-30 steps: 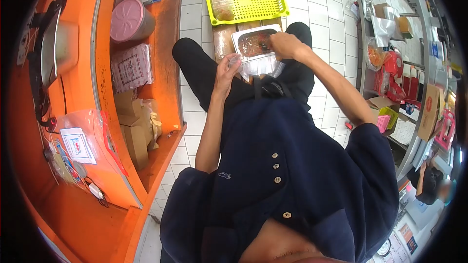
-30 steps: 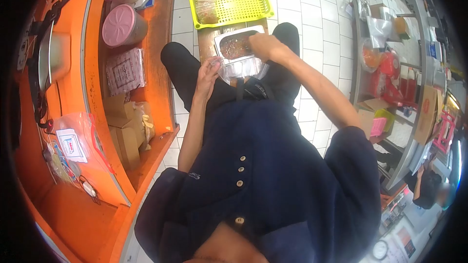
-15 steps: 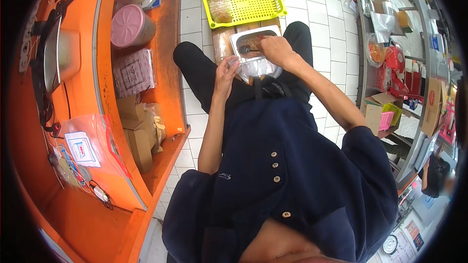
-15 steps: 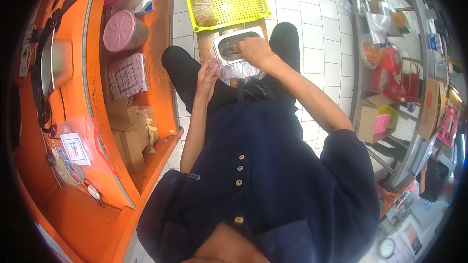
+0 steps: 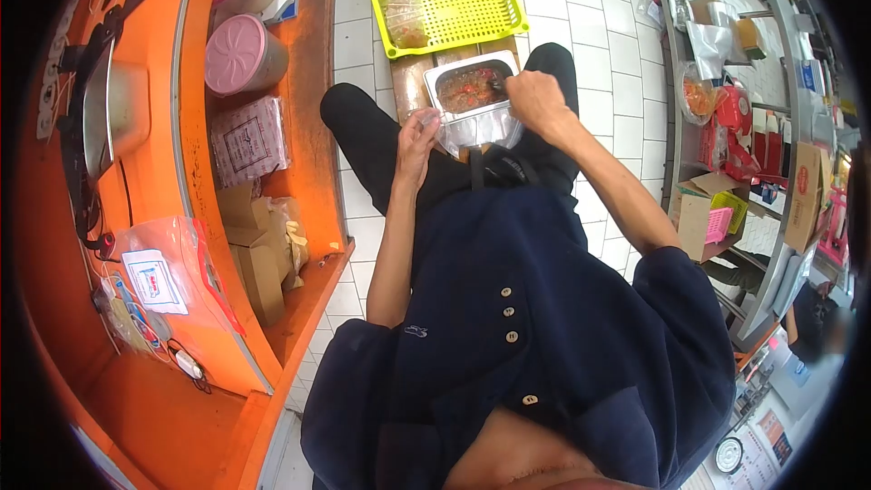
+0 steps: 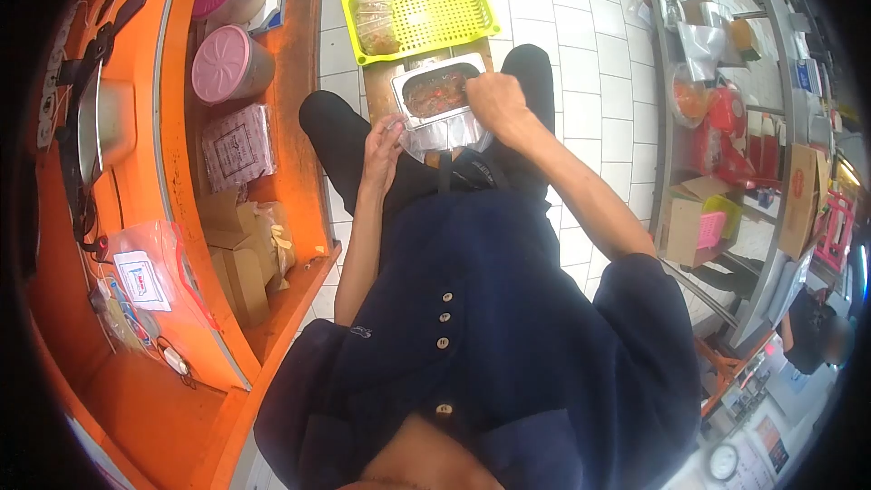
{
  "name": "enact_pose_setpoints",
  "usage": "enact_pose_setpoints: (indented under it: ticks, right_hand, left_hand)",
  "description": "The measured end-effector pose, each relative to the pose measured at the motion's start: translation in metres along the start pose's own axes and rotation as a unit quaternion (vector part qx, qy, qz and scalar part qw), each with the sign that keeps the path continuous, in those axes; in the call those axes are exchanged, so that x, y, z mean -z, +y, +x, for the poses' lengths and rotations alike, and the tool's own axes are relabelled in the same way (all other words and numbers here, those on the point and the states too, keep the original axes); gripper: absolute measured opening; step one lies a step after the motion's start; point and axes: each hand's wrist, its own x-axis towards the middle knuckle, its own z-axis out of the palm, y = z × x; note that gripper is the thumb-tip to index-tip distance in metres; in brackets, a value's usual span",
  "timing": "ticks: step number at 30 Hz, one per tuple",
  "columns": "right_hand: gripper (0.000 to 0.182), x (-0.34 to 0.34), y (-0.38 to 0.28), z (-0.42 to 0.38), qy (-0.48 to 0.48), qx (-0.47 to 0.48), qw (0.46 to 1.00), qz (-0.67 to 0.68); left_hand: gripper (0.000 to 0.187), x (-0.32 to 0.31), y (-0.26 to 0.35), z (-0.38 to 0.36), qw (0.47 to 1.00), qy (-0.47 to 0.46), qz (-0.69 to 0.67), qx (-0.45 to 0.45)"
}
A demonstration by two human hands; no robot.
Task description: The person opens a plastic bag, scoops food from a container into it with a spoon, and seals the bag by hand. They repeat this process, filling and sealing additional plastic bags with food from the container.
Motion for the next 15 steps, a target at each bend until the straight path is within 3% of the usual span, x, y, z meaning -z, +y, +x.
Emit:
enact_pose_setpoints:
  ticks: [6,8,10,15]
  right_hand:
    - [0.017,-0.016,-0.013,0.002,0.052,0.069,0.991,0.100]
    - [0.023,0.000,-0.011,-0.003,0.127,0.048,0.983,0.124]
    - [0.031,0.006,-0.009,0.001,0.095,0.040,0.987,0.122]
    - [0.020,-0.030,-0.007,0.019,0.019,0.041,0.995,0.085]
  left_hand:
    - [0.029,0.000,0.001,0.000,1.000,-0.002,-0.001,-0.001]
    - [0.030,-0.001,0.002,-0.002,1.000,0.005,0.005,0.000]
    - [0.030,-0.003,0.004,-0.002,1.000,0.011,0.011,0.000]
    - [0.031,-0.003,0.003,-0.001,1.000,0.007,0.007,-0.003]
